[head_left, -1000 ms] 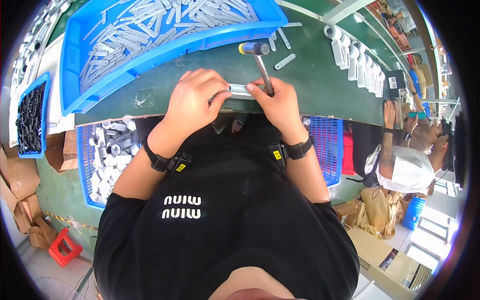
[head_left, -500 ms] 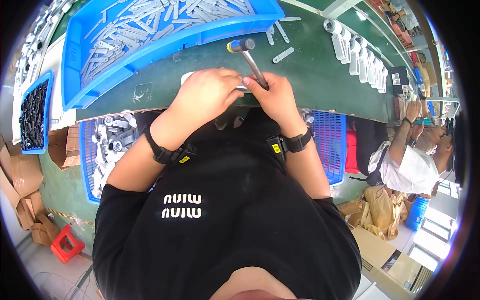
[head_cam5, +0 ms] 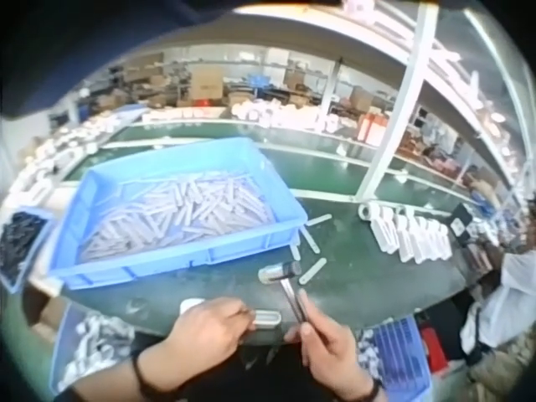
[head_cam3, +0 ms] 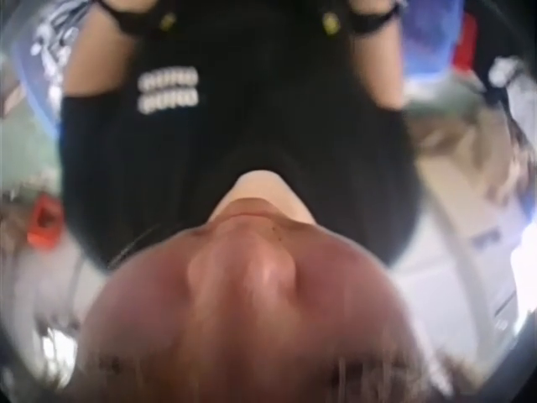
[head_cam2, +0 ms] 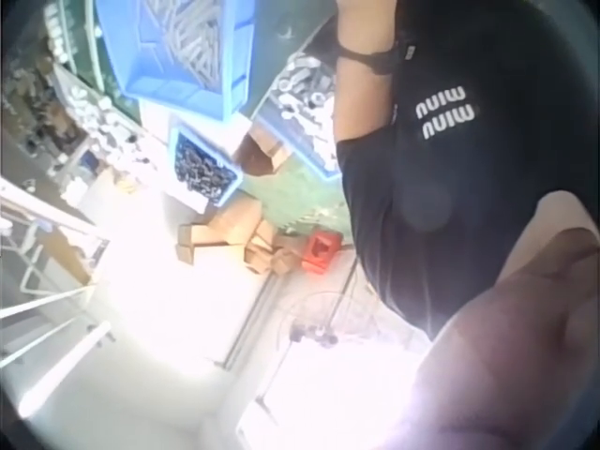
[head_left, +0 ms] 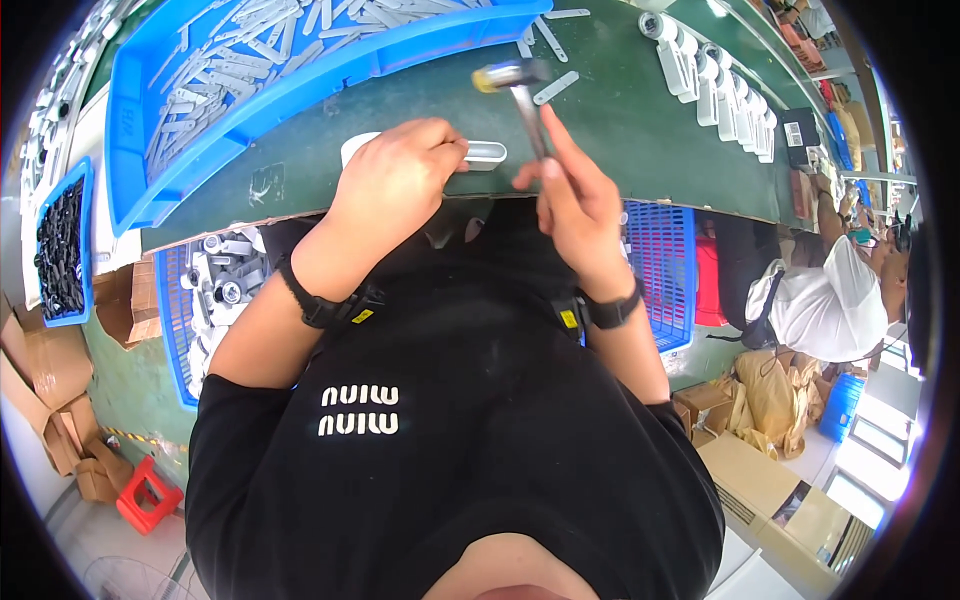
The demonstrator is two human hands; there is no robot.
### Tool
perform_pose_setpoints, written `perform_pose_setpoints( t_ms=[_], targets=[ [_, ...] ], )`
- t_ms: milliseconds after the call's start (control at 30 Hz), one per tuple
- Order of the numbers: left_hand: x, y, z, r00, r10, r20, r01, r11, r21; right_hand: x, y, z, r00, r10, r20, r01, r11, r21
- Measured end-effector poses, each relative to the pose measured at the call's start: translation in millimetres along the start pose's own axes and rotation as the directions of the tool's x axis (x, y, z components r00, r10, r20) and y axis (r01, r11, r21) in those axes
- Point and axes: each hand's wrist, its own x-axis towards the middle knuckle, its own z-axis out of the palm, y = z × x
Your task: Assembling white plastic brackets by inserting metal pins and tapping them into place with a small hammer.
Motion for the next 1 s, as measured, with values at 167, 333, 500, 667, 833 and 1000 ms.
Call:
perform_pose_setpoints(
  t_ms=[167, 333, 500, 667, 833, 1000],
  targets=[
    [0.5, -0.8, 0.4, 1.000, 0.013, 0.007, -0.013, 1.000, 0.027, -42.4, -7.5, -30.7, 0.984, -0.177, 0.024, 0.179, 0.970, -0.163],
    [-1.0, -0.6, 0.4, 1.000, 0.021, -0.024, -0.020, 1.000, 0.015, -40.6, -11.8, -30.6, 0.993, 0.041, 0.113, 0.028, 0.832, -0.554],
    [-0.4, 0.7, 1.5, 0.999, 0.020, -0.046, -0.020, 1.000, 0.014, -52.9, -10.5, -35.2, 0.964, -0.254, -0.077, 0.232, 0.947, -0.223],
    [-2.8, -0.4, 1.7, 0.999, -0.018, -0.032, 0.018, 1.000, 0.006, -36.3, -21.2, -22.0, 0.981, 0.025, 0.192, 0.091, 0.815, -0.572],
    [1.3, 1.7, -0.3, 1.000, -0.026, -0.001, 0.026, 1.000, -0.007, -53.2, -3.4, -24.0, 0.989, -0.145, 0.016, 0.141, 0.924, -0.355],
    [6.5, 6.0, -8.6, 0.991, -0.081, 0.108, 0.076, 0.996, 0.047, -39.1, -16.0, -22.2, 0.995, -0.034, 0.099, 0.080, 0.852, -0.518]
  ],
)
